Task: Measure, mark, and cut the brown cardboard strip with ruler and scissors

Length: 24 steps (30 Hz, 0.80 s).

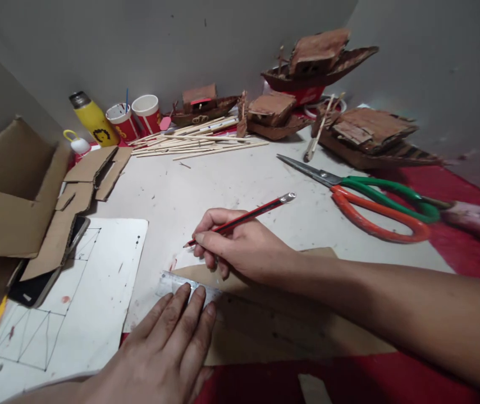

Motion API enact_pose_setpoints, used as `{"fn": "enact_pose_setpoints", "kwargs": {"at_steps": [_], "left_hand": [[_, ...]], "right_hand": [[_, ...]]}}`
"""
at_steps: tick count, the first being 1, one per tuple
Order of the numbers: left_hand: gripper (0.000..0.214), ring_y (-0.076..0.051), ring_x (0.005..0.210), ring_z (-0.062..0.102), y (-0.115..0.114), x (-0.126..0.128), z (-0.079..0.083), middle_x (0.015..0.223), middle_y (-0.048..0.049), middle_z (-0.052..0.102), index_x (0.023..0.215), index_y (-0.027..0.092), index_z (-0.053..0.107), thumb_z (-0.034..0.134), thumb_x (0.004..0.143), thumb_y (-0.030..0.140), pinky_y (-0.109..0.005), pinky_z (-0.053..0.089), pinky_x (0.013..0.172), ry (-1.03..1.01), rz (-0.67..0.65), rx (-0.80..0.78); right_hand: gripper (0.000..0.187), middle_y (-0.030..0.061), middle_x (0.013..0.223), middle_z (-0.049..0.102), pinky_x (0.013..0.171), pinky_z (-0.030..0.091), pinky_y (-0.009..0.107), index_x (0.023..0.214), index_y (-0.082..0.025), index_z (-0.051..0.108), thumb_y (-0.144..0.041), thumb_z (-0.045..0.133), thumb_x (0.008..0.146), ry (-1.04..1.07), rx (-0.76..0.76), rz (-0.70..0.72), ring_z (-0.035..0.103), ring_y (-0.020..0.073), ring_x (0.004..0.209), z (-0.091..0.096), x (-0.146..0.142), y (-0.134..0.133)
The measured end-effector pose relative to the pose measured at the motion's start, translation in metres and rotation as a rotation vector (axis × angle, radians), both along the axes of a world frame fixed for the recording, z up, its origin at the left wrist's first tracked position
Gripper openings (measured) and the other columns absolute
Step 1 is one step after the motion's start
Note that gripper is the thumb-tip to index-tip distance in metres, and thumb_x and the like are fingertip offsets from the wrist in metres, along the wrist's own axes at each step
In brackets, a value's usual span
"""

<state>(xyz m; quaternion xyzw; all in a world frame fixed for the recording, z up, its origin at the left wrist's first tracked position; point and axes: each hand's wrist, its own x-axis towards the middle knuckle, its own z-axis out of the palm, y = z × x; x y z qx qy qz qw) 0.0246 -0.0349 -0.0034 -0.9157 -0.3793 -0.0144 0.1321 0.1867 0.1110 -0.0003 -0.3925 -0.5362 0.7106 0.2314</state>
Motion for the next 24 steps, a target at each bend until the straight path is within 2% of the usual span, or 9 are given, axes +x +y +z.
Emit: {"fn": "enact_pose_setpoints", "kwargs": {"at_steps": [9,15,20,24], "left_hand": [[0.041,-0.03,0.125,0.057,0.001,0.003,0.004,0.134,-0.0134,0.063,0.131,0.01,0.058,0.036,0.102,0.028,-0.039,0.05,0.096,0.039,0.019,-0.045],[0.043,-0.033,0.129,0.052,-0.003,0.002,-0.004,0.136,-0.017,0.06,0.132,0.007,0.057,0.047,0.098,0.031,-0.042,0.038,0.105,-0.048,0.033,-0.031],[0.043,-0.03,0.129,0.052,-0.004,0.001,-0.006,0.134,-0.0155,0.063,0.13,0.006,0.059,0.044,0.1,0.034,-0.041,0.033,0.109,-0.098,0.041,-0.028],[0.041,-0.028,0.126,0.056,-0.002,0.0,-0.002,0.132,-0.0132,0.065,0.131,0.007,0.059,0.043,0.1,0.03,-0.038,0.03,0.111,-0.049,0.012,-0.045]], "right_hand": [[0.016,-0.0032,0.066,0.063,0.034,0.041,0.012,0.073,-0.02,0.054,-0.009,0.053,0.085,-0.016,-0.009,0.013,0.053,0.0072,0.049,-0.002,0.0,-0.001],[0.016,-0.0033,0.065,0.063,0.034,0.04,0.011,0.072,-0.019,0.054,-0.008,0.053,0.084,-0.031,-0.015,0.012,0.054,0.0068,0.049,-0.001,0.0,-0.002],[0.014,-0.0032,0.064,0.062,0.034,0.04,0.011,0.073,-0.019,0.055,-0.009,0.056,0.081,-0.011,0.002,0.017,0.055,0.007,0.048,-0.002,0.001,-0.002],[0.013,-0.0022,0.066,0.062,0.034,0.04,0.012,0.072,-0.019,0.054,-0.01,0.056,0.081,0.006,0.011,0.018,0.055,0.007,0.049,-0.002,0.002,-0.001]]}}
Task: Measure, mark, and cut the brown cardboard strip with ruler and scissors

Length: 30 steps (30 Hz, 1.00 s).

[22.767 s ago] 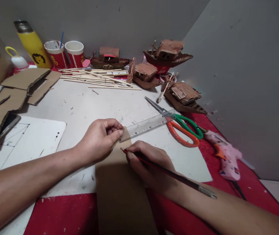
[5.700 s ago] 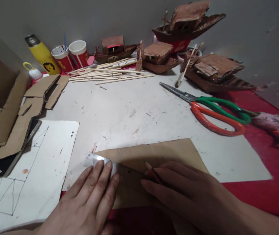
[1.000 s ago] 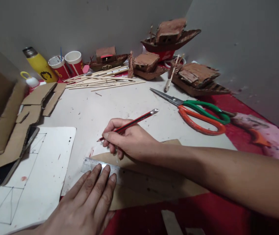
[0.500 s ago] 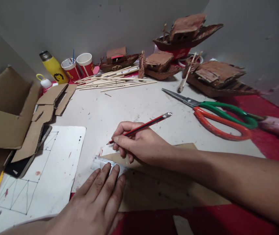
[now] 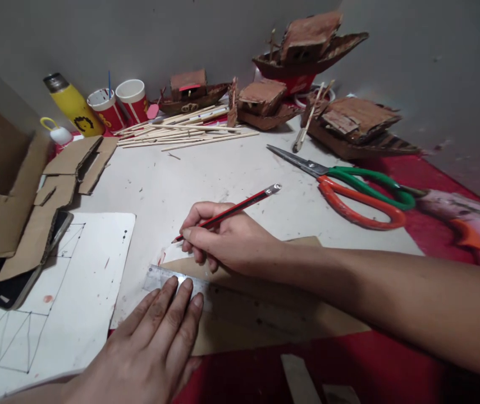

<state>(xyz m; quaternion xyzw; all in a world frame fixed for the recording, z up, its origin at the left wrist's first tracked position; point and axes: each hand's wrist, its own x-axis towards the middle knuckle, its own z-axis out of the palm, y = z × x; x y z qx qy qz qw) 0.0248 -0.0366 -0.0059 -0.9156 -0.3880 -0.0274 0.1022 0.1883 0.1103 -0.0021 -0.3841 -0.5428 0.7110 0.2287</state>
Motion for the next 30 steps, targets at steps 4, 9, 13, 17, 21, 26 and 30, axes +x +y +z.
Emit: {"fn": "enact_pose_setpoints", "kwargs": {"at_steps": [4,9,13,17,21,26,30], "left_hand": [[0.041,-0.027,0.125,0.057,0.0017,-0.001,0.0029,0.131,-0.0127,0.065,0.128,0.007,0.061,0.042,0.101,0.031,-0.038,0.027,0.114,-0.005,-0.008,0.007],[0.041,-0.025,0.125,0.057,0.0022,-0.0023,0.005,0.131,-0.0097,0.066,0.125,0.01,0.063,0.038,0.103,0.032,-0.035,0.026,0.114,-0.01,0.003,-0.009],[0.04,-0.024,0.125,0.057,0.0025,-0.0014,0.0059,0.131,-0.0097,0.066,0.125,0.01,0.063,0.04,0.102,0.033,-0.035,0.029,0.113,-0.015,0.01,0.009],[0.04,-0.024,0.126,0.056,0.0011,-0.0009,0.0034,0.131,-0.0104,0.066,0.127,0.009,0.062,0.041,0.102,0.033,-0.035,0.031,0.112,-0.009,0.003,0.012],[0.04,-0.026,0.126,0.055,-0.0007,-0.0014,0.0017,0.131,-0.0117,0.066,0.127,0.009,0.062,0.039,0.102,0.031,-0.036,0.03,0.113,-0.014,0.007,0.018],[0.04,-0.03,0.127,0.055,0.0001,-0.0011,0.0063,0.133,-0.0148,0.063,0.13,0.007,0.059,0.041,0.101,0.027,-0.039,0.035,0.109,0.064,-0.021,0.012],[0.044,-0.035,0.131,0.05,-0.0005,-0.0015,0.0045,0.139,-0.0186,0.057,0.134,0.006,0.055,0.046,0.097,0.027,-0.042,0.044,0.103,0.079,-0.005,0.006]], "right_hand": [[0.014,-0.0023,0.066,0.062,0.033,0.04,0.012,0.072,-0.02,0.054,-0.009,0.056,0.081,0.004,0.005,0.002,0.054,0.0071,0.049,0.0012,0.0004,0.0003],[0.013,-0.002,0.066,0.061,0.033,0.04,0.012,0.073,-0.019,0.053,-0.01,0.055,0.082,0.014,0.015,0.01,0.055,0.0071,0.05,0.0006,0.0005,0.0001],[0.013,-0.0021,0.066,0.061,0.033,0.039,0.012,0.073,-0.019,0.053,-0.01,0.054,0.083,0.025,0.019,0.013,0.055,0.0071,0.049,-0.0014,0.0008,-0.0001],[0.013,-0.0023,0.066,0.061,0.033,0.039,0.012,0.073,-0.02,0.053,-0.01,0.055,0.081,0.026,0.022,0.013,0.055,0.0073,0.05,-0.0014,0.001,-0.0001],[0.013,-0.0024,0.066,0.061,0.033,0.039,0.013,0.072,-0.02,0.053,-0.01,0.056,0.08,0.001,0.015,0.014,0.055,0.0076,0.049,0.0011,0.0006,0.0005],[0.011,-0.0028,0.064,0.061,0.036,0.039,0.014,0.072,-0.02,0.054,-0.01,0.056,0.077,-0.015,0.008,0.075,0.053,0.0078,0.049,0.0014,0.0018,-0.002],[0.009,-0.0033,0.065,0.062,0.043,0.039,0.016,0.074,-0.019,0.054,-0.011,0.056,0.077,0.024,0.066,0.162,0.053,0.0077,0.053,-0.0024,0.0048,-0.0056]]}}
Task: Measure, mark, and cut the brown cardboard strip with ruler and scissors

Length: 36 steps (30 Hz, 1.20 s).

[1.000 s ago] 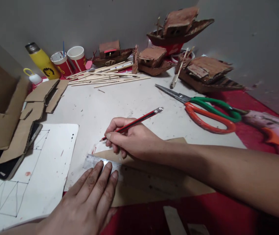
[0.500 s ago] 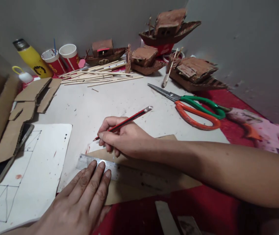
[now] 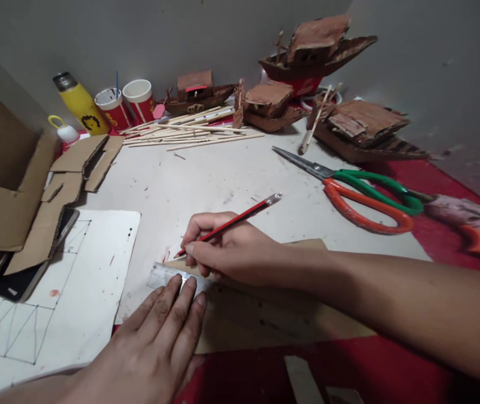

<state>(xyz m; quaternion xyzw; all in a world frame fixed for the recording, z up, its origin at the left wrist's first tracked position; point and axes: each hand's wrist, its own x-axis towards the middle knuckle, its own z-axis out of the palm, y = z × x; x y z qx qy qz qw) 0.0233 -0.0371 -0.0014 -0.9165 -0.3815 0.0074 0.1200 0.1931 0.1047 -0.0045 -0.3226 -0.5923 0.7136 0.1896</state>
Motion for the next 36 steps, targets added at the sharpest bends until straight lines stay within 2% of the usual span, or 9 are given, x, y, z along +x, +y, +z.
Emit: {"fn": "enact_pose_setpoints", "kwargs": {"at_steps": [6,10,17,21,25,36], "left_hand": [[0.05,-0.038,0.136,0.043,-0.002,-0.001,-0.009,0.144,-0.0223,0.051,0.139,0.004,0.05,0.048,0.094,0.025,-0.044,0.047,0.102,-0.035,0.018,-0.014],[0.05,-0.036,0.137,0.042,-0.003,-0.001,-0.009,0.145,-0.0205,0.051,0.14,0.005,0.049,0.048,0.094,0.025,-0.043,0.045,0.105,-0.059,0.038,-0.027],[0.046,-0.034,0.134,0.047,-0.004,0.0,-0.009,0.141,-0.0179,0.056,0.138,0.006,0.052,0.045,0.097,0.027,-0.04,0.047,0.102,-0.058,0.036,-0.005],[0.043,-0.031,0.131,0.052,-0.003,0.001,-0.004,0.138,-0.0152,0.059,0.136,0.009,0.055,0.037,0.1,0.026,-0.038,0.048,0.1,-0.054,0.055,0.011],[0.042,-0.029,0.127,0.055,-0.002,0.002,0.0,0.136,-0.0142,0.062,0.134,0.009,0.057,0.037,0.101,0.027,-0.036,0.047,0.1,-0.039,0.058,0.0],[0.044,-0.029,0.134,0.048,-0.006,0.0,-0.013,0.141,-0.0131,0.057,0.139,0.011,0.052,0.035,0.102,0.028,-0.038,0.04,0.107,-0.106,0.102,0.012]], "right_hand": [[0.006,-0.0017,0.072,0.065,0.056,0.042,0.02,0.077,-0.019,0.057,-0.014,0.054,0.079,-0.036,0.182,0.049,0.056,0.0108,0.064,-0.004,0.002,-0.001],[0.009,0.0003,0.081,0.068,0.064,0.044,0.023,0.079,-0.019,0.064,-0.022,0.057,0.083,-0.049,0.287,0.107,0.059,0.0131,0.073,-0.005,0.002,0.001],[0.011,0.0012,0.084,0.071,0.068,0.045,0.024,0.082,-0.019,0.068,-0.021,0.057,0.083,-0.092,0.351,0.146,0.061,0.0144,0.076,-0.007,-0.003,-0.001],[0.012,0.0013,0.088,0.073,0.071,0.046,0.025,0.083,-0.019,0.068,-0.019,0.056,0.082,-0.118,0.376,0.149,0.063,0.0149,0.079,-0.007,-0.007,-0.003],[0.014,0.0016,0.092,0.073,0.072,0.046,0.026,0.084,-0.019,0.068,-0.018,0.055,0.082,-0.14,0.396,0.15,0.064,0.0153,0.08,-0.007,-0.007,-0.003],[0.012,0.0008,0.082,0.07,0.067,0.043,0.025,0.079,-0.018,0.064,-0.017,0.052,0.08,-0.17,0.432,0.183,0.06,0.014,0.074,-0.001,-0.009,-0.002]]}}
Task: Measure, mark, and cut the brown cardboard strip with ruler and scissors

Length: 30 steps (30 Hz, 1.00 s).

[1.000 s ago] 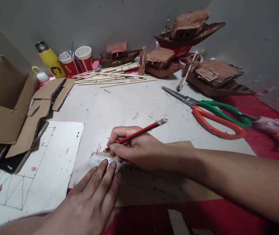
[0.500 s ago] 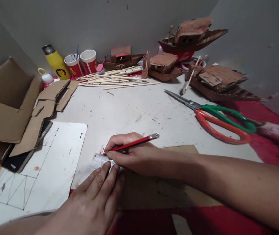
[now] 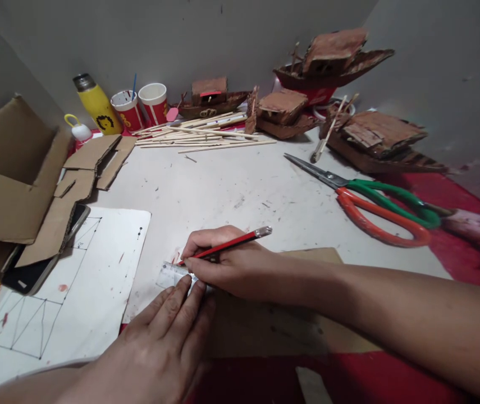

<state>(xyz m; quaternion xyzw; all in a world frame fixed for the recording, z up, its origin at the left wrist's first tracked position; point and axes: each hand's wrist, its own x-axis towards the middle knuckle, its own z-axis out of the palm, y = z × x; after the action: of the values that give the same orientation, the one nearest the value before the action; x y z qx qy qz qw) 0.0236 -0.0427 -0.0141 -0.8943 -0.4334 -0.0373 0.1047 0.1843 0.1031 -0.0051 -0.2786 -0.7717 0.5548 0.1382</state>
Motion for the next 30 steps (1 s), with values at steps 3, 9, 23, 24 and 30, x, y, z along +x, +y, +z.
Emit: {"fn": "enact_pose_setpoints", "kwargs": {"at_steps": [3,9,23,24,30], "left_hand": [[0.043,-0.028,0.132,0.05,0.0,0.0,0.002,0.139,-0.0128,0.059,0.137,0.011,0.054,0.037,0.101,0.028,-0.037,0.042,0.106,-0.011,-0.01,-0.009],[0.043,-0.03,0.131,0.051,0.001,0.0,0.002,0.139,-0.0138,0.059,0.136,0.01,0.055,0.036,0.101,0.025,-0.04,0.049,0.101,-0.021,-0.026,-0.009],[0.044,-0.032,0.137,0.044,0.0,0.0,-0.002,0.144,-0.0144,0.054,0.138,0.009,0.052,0.037,0.1,0.025,-0.042,0.049,0.101,-0.02,-0.028,-0.029],[0.044,-0.032,0.137,0.044,0.0,0.0,-0.002,0.144,-0.0144,0.054,0.138,0.009,0.052,0.037,0.1,0.025,-0.042,0.05,0.101,-0.024,-0.026,-0.026],[0.043,-0.032,0.136,0.045,-0.001,-0.001,-0.003,0.143,-0.0141,0.055,0.138,0.01,0.053,0.038,0.1,0.025,-0.041,0.05,0.101,-0.039,-0.023,-0.017]], "right_hand": [[0.011,0.0002,0.08,0.068,0.064,0.042,0.024,0.078,-0.018,0.063,-0.016,0.053,0.079,-0.014,0.006,-0.001,0.058,0.0132,0.072,0.0,0.001,0.002],[0.01,-0.0031,0.067,0.06,0.057,0.039,0.02,0.072,-0.017,0.059,-0.013,0.053,0.079,-0.023,-0.004,0.036,0.05,0.0097,0.063,0.007,0.004,0.004],[0.017,-0.0058,0.059,0.048,0.05,0.034,0.02,0.064,-0.018,0.049,-0.015,0.054,0.08,-0.178,-0.136,0.114,0.04,0.0085,0.057,0.034,0.017,0.011],[0.017,-0.0058,0.059,0.048,0.05,0.034,0.02,0.064,-0.019,0.049,-0.016,0.054,0.08,-0.183,-0.135,0.123,0.039,0.0087,0.057,0.035,0.018,0.011],[0.016,-0.006,0.061,0.045,0.05,0.033,0.021,0.065,-0.019,0.047,-0.017,0.053,0.08,-0.238,-0.102,0.173,0.038,0.0089,0.06,0.04,0.021,0.014]]}}
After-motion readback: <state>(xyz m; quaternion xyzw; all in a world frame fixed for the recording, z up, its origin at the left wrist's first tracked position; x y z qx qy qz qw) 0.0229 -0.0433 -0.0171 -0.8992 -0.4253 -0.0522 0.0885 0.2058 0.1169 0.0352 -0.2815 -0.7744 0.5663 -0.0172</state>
